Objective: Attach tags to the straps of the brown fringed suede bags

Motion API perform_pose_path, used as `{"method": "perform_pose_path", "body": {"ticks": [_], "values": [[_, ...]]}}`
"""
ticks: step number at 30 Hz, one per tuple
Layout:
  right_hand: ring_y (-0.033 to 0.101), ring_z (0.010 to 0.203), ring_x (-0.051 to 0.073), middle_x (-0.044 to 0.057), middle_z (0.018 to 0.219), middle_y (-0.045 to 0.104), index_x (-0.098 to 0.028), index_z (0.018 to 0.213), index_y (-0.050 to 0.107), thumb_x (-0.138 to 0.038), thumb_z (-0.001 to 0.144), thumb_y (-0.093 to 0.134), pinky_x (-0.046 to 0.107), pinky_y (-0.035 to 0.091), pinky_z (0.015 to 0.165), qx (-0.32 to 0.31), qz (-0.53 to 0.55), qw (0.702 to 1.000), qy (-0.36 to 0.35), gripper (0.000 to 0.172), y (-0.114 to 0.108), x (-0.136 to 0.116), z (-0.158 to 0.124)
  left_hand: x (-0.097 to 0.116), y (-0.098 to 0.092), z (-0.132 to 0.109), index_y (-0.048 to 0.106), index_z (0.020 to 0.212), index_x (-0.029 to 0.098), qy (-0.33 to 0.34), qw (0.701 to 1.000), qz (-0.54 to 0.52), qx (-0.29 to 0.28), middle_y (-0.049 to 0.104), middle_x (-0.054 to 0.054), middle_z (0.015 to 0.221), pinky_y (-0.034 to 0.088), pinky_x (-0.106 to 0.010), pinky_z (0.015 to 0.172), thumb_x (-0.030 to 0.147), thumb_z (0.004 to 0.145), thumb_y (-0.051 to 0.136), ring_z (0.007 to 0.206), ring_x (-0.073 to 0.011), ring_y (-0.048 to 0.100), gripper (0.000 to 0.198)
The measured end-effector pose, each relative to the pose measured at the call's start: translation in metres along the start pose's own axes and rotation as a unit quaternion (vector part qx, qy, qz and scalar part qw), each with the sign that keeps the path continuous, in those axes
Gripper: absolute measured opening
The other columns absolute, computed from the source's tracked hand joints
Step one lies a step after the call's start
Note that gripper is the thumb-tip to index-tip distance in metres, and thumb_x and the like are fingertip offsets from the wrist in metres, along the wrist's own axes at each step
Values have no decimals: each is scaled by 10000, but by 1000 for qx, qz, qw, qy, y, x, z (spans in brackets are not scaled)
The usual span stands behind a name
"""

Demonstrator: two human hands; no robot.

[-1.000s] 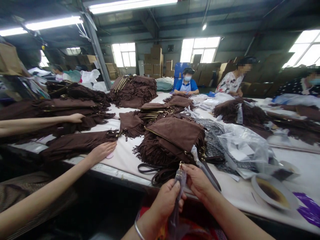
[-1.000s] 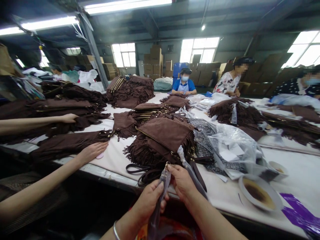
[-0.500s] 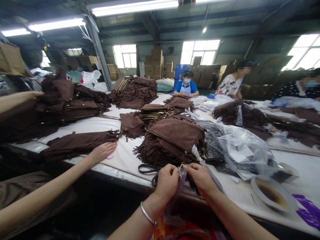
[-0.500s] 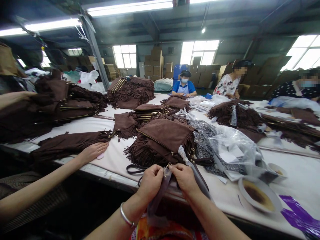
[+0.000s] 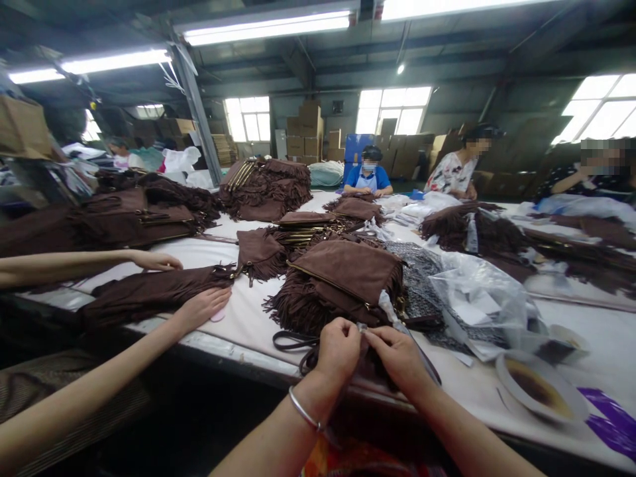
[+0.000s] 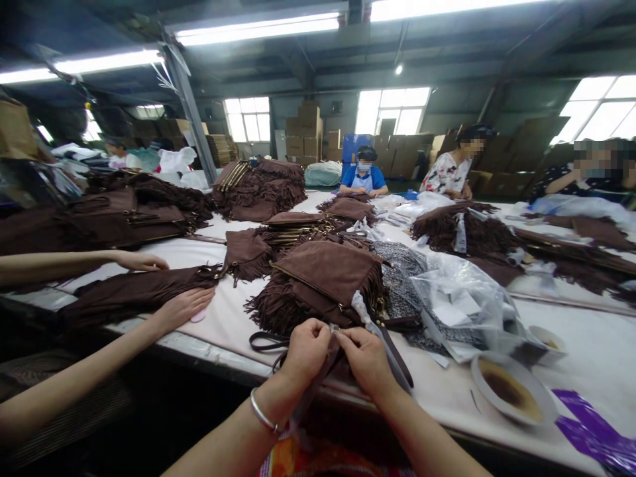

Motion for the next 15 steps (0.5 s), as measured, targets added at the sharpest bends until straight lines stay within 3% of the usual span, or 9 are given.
{"method": "perform_pose_path", "body": {"ticks": [3,5,8,10,12,15], "values": [[612,628,203,14,618,671,-208,692,709,-461,822,587,290,455,604,0,8,1000,24,310,0,0,2,-2,0,-4,625,733,163,-17,999,-36,-33,631,-21,645,430,-244,577,365,842,534,622,-150,571,248],[545,528,170,-13,525,590,-206,648,649,-490,842,557,270,405,523,-14,29,999,34,356,2,2,2,-7,0,-11,626,799,150,-50,991,-85,-92,655,-34,701,444,-243,561,450,834,561,617,-149,584,310],[508,467,148,-29,504,555,-208,664,588,-499,865,521,259,384,481,-48,59,996,53,360,7,10,2,-11,1,-25,612,881,156,-106,967,-133,-191,644,-18,699,440,-235,508,519,790,618,549,-136,574,375],[511,452,149,-26,511,561,-212,682,565,-481,896,472,262,388,478,-68,44,995,56,356,9,16,2,-12,1,-31,604,858,167,-118,959,-133,-221,572,22,613,410,-216,466,533,793,610,477,-107,513,372],[514,470,154,-15,522,564,-219,662,539,-438,918,431,270,383,499,-64,-19,997,24,353,8,17,1,-10,0,-35,579,821,176,-129,953,-147,-232,493,54,570,385,-200,442,546,804,589,438,-79,435,371],[520,560,175,19,573,567,-225,609,500,-354,902,431,297,371,569,0,-164,983,-78,327,3,13,0,-6,1,-35,511,804,194,-180,933,-190,-246,449,76,582,347,-184,420,563,785,604,418,-51,349,381]]}}
Point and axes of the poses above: each hand's wrist, its own z-axis towards the middle knuckle, its own y-axis out of the palm, x = y × z, the point moved 3 cm from there along z, towards the middle knuckle
